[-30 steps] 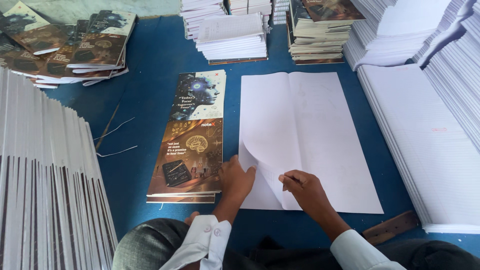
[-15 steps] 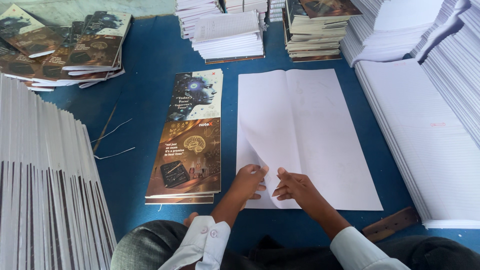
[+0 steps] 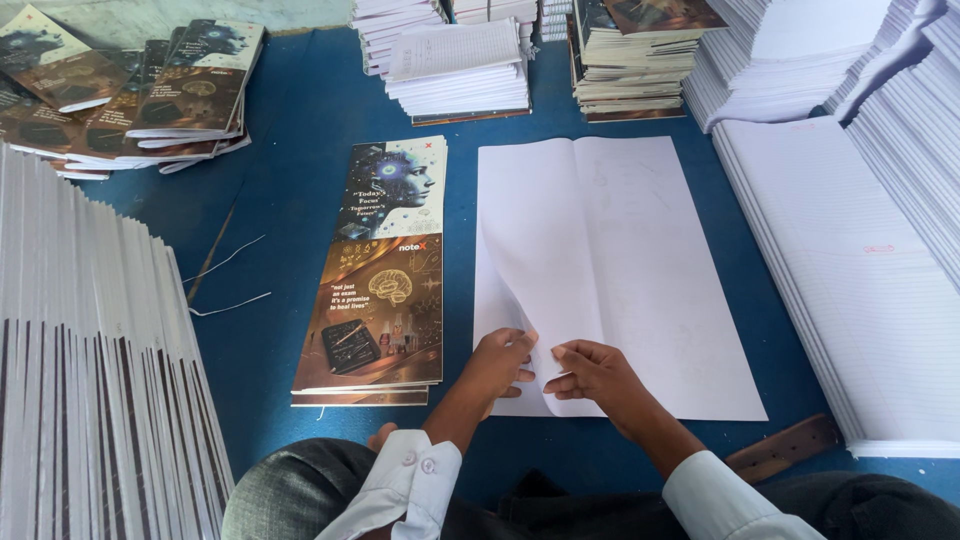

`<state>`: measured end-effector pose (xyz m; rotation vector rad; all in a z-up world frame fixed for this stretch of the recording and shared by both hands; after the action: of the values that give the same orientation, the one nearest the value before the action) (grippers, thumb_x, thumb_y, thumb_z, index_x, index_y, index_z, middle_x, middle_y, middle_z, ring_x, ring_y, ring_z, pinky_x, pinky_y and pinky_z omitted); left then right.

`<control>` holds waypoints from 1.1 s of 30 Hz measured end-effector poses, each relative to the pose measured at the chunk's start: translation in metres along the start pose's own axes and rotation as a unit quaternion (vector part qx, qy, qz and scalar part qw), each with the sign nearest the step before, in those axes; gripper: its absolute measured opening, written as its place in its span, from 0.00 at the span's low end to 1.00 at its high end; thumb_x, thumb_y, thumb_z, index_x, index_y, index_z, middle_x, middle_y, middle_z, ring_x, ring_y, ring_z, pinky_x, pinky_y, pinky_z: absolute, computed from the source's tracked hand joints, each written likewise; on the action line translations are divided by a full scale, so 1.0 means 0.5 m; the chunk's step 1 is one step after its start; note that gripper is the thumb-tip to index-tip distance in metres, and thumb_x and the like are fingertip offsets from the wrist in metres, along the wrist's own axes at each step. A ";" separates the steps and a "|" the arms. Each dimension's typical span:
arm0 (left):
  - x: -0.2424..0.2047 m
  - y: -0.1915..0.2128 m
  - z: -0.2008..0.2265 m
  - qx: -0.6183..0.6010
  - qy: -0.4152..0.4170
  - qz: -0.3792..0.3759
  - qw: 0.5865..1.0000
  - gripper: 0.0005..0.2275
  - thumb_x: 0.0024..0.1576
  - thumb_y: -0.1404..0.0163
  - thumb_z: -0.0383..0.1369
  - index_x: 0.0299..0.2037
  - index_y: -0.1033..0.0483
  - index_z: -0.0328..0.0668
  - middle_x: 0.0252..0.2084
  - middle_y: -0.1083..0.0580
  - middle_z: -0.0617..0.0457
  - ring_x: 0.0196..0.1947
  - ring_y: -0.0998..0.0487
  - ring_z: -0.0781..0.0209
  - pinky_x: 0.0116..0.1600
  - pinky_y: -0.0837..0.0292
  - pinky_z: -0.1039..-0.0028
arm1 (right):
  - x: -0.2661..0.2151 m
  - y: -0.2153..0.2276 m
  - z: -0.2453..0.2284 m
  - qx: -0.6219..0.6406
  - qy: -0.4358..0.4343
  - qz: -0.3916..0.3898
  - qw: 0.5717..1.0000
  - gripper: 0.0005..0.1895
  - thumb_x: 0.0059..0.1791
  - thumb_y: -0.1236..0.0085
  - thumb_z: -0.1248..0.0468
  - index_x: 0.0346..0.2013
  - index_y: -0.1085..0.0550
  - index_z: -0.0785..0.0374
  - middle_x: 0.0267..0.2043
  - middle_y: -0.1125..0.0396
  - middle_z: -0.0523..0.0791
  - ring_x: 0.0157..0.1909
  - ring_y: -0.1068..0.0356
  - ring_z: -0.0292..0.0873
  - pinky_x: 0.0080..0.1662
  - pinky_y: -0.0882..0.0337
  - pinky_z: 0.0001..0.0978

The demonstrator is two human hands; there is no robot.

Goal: The person inserts a printed index sheet into a blank folded paper cover, then places a printed front cover over it to form a notebook. They repeat this process for several units, stacking the completed notebooks on the left.

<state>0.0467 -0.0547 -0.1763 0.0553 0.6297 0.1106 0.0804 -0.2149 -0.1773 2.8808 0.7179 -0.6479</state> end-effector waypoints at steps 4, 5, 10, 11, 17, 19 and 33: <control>-0.001 -0.001 0.001 0.007 -0.002 0.000 1.000 0.28 0.60 0.55 0.50 0.64 0.34 0.39 0.53 0.27 0.43 0.50 0.21 0.51 0.54 0.26 0.53 | 0.007 0.002 0.011 -0.009 0.002 -0.001 1.000 0.19 0.51 0.47 0.52 0.42 0.23 0.67 0.33 0.23 0.50 0.37 0.19 0.44 0.46 0.21 0.36; 0.000 0.000 -0.002 0.009 0.002 0.004 1.000 0.28 0.59 0.56 0.50 0.64 0.34 0.39 0.54 0.27 0.43 0.50 0.22 0.50 0.55 0.26 0.53 | 0.008 0.002 0.013 -0.014 0.003 -0.001 1.000 0.18 0.51 0.47 0.53 0.42 0.23 0.67 0.32 0.23 0.50 0.37 0.19 0.43 0.46 0.21 0.35; 0.010 0.055 0.015 0.092 -0.061 0.196 0.974 0.29 0.59 0.50 0.49 0.64 0.35 0.35 0.58 0.29 0.37 0.56 0.26 0.46 0.60 0.30 0.59 | 0.002 0.016 0.002 -0.065 0.013 0.052 0.996 0.17 0.52 0.47 0.55 0.39 0.22 0.68 0.29 0.24 0.52 0.34 0.20 0.44 0.45 0.21 0.35; 0.008 0.074 0.024 0.118 -0.079 0.236 0.961 0.29 0.58 0.49 0.48 0.64 0.35 0.35 0.58 0.30 0.37 0.57 0.26 0.44 0.60 0.30 0.59 | -0.001 0.022 -0.001 -0.078 0.008 0.074 0.994 0.16 0.52 0.47 0.56 0.39 0.21 0.67 0.29 0.24 0.52 0.34 0.20 0.44 0.45 0.21 0.34; 0.002 0.086 0.037 0.073 -0.093 0.251 0.961 0.27 0.57 0.50 0.47 0.61 0.31 0.36 0.55 0.27 0.41 0.55 0.23 0.48 0.57 0.28 0.62 | -0.001 0.055 -0.005 -0.004 0.042 0.137 0.990 0.15 0.51 0.51 0.59 0.35 0.22 0.70 0.28 0.29 0.50 0.30 0.25 0.45 0.43 0.20 0.37; 0.003 0.072 0.042 0.043 -0.093 0.208 0.973 0.26 0.56 0.51 0.48 0.59 0.29 0.36 0.52 0.24 0.43 0.53 0.21 0.51 0.54 0.27 0.65 | 0.008 0.051 -0.001 0.035 0.065 0.109 0.991 0.14 0.50 0.53 0.60 0.31 0.25 0.68 0.28 0.32 0.47 0.32 0.28 0.43 0.43 0.20 0.40; -0.004 0.035 0.130 0.003 -0.098 0.121 0.988 0.30 0.52 0.44 0.48 0.59 0.33 0.35 0.46 0.25 0.44 0.44 0.22 0.57 0.43 0.22 0.64 | -0.032 -0.026 -0.041 -0.113 0.114 -0.016 0.987 0.13 0.52 0.49 0.58 0.37 0.23 0.64 0.30 0.28 0.46 0.35 0.25 0.39 0.39 0.24 0.31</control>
<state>0.0818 -0.0387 -0.1210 0.1476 0.4239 0.3334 0.0691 -0.2061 -0.1519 2.7612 0.8097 -0.2214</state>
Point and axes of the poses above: each hand's wrist, its own x-axis towards the middle knuckle, its own y-axis out of the back of the hand, z = x × y, the point moved 7 cm from there along x, towards the middle knuckle
